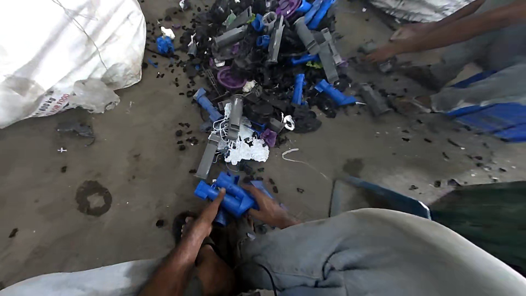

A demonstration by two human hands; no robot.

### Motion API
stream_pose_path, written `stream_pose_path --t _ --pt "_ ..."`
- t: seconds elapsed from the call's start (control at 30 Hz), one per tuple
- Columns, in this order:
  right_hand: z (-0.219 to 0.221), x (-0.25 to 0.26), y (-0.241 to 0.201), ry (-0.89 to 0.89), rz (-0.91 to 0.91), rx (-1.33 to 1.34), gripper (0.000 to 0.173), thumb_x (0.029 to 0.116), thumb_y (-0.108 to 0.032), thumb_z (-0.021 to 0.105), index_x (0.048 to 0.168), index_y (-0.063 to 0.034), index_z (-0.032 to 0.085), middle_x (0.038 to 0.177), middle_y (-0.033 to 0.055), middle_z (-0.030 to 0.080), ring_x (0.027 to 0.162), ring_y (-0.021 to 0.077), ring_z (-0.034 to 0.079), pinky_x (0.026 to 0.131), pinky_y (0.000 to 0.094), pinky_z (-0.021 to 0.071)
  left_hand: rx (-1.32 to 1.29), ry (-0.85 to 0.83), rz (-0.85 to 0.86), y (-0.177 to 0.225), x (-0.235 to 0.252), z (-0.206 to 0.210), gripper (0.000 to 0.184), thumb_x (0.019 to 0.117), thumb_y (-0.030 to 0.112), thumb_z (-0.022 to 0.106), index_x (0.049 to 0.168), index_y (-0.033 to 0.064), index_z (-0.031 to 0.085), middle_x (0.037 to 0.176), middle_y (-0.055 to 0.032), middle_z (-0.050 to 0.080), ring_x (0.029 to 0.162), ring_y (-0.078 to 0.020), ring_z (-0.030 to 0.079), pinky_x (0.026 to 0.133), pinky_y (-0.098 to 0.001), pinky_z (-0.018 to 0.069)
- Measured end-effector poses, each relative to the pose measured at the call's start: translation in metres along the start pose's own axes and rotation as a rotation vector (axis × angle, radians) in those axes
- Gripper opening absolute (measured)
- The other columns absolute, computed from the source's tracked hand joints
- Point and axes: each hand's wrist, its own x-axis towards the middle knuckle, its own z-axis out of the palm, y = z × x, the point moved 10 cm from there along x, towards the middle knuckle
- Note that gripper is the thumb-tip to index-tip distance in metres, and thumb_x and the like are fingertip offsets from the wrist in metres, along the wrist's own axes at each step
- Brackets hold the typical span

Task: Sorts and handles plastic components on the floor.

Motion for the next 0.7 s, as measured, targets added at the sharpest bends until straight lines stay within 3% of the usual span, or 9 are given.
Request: stream_pose_path --t 0.1,0.17,0.27,0.33,0.4,0.5,0.6,0.63,0.7 --pt "0.016 -0.003 -0.013 -0.172 0.005 0.093 0.093 0.0863 -0.047 0.08 0.158 -0.0107 0.033 0.149 0.0178 0.053 0.134 0.0262 0.055 0.114 0.0456 0.0455 -0.058 -0.006 -0.089 -0.016 0.003 -0.005 0.073 0.0885 0.052 0.075 0.142 0.0082 0.053 0.127 -0.0165 0.066 0.116 -0.0278 0.065 0.096 -0.0487 0.0555" --pt "0.021 -0.004 -0.012 -0.222 0.053 0.212 0.1 0.0819 -0.055 0.081 0.159 -0.0131 0.032 0.148 0.0153 0.054 0.133 0.0221 0.056 0.113 0.0428 0.0466 -0.073 -0.028 -0.05 -0.016 0.007 -0.007 0.066 0.0884 0.045 0.077 0.138 0.0068 0.055 0.122 -0.016 0.068 0.111 -0.0266 0.067 0.094 -0.0465 0.057" --pt "0.021 -0.005 -0.006 -0.288 0.116 0.318 0.094 0.0818 -0.051 0.082 0.155 -0.0116 0.039 0.14 0.0148 0.059 0.126 0.0208 0.06 0.109 0.0424 0.0497 -0.086 -0.075 0.018 -0.008 0.011 -0.006 0.06 0.0905 0.04 0.075 0.135 0.0044 0.057 0.117 -0.0157 0.069 0.106 -0.0249 0.068 0.092 -0.0435 0.0575" --pt "0.018 -0.008 0.003 -0.342 0.173 0.452 0.082 0.0833 -0.042 0.083 0.149 -0.0112 0.045 0.13 0.0128 0.065 0.114 0.0197 0.067 0.1 0.0419 0.056 -0.118 -0.07 0.052 -0.004 0.014 -0.01 0.056 0.089 0.035 0.077 0.132 0.0029 0.059 0.112 -0.0164 0.071 0.101 -0.0251 0.07 0.089 -0.0431 0.0591" --pt "0.004 -0.014 0.014 -0.295 0.293 0.621 0.068 0.0819 -0.032 0.08 0.139 -0.0088 0.052 0.116 0.0123 0.069 0.097 0.0214 0.071 0.087 0.0423 0.0603 -0.131 -0.066 0.085 0.001 0.016 -0.016 0.053 0.0884 0.032 0.076 0.128 0.0004 0.059 0.106 -0.0171 0.071 0.096 -0.0255 0.071 0.086 -0.0435 0.0599" --pt "-0.032 -0.022 0.046 0.022 0.438 0.835 0.066 0.0815 -0.03 0.077 0.139 -0.008 0.052 0.111 0.0136 0.069 0.093 0.024 0.07 0.082 0.0431 0.0605 -0.162 -0.068 0.078 0.007 0.014 -0.021 0.05 0.0913 0.028 0.07 0.129 -0.0008 0.056 0.104 -0.0183 0.071 0.093 -0.0265 0.071 0.083 -0.0442 0.0601" --pt "-0.056 -0.026 0.064 0.171 0.445 0.69 0.063 0.0844 -0.029 0.075 0.14 -0.0067 0.055 0.117 0.0131 0.071 0.103 0.0229 0.07 0.09 0.0429 0.059 -0.247 -0.109 0.095 0.016 0.011 -0.02 0.046 0.0923 0.027 0.067 0.127 -0.0012 0.057 0.101 -0.0183 0.07 0.091 -0.0267 0.07 0.082 -0.0439 0.0598" --pt "-0.057 -0.025 0.071 0.147 0.419 0.531 0.064 0.0793 -0.029 0.078 0.135 -0.0053 0.059 0.12 0.0132 0.07 0.107 0.0229 0.07 0.094 0.0431 0.0583 -0.278 -0.138 0.114 0.021 0.008 -0.018 0.044 0.0924 0.027 0.065 0.126 -0.0008 0.056 0.1 -0.0176 0.07 0.089 -0.026 0.07 0.08 -0.043 0.0601" --pt "-0.042 -0.023 0.081 -0.019 0.407 0.17 0.075 0.076 -0.039 0.085 0.137 -0.0037 0.06 0.141 0.02 0.057 0.129 0.0332 0.057 0.109 0.0521 0.0474 -0.361 -0.21 0.153 0.034 0.0 -0.011 0.041 0.0922 0.027 0.059 0.124 -0.0001 0.057 0.1 -0.0178 0.071 0.088 -0.0262 0.071 0.078 -0.0424 0.0605"
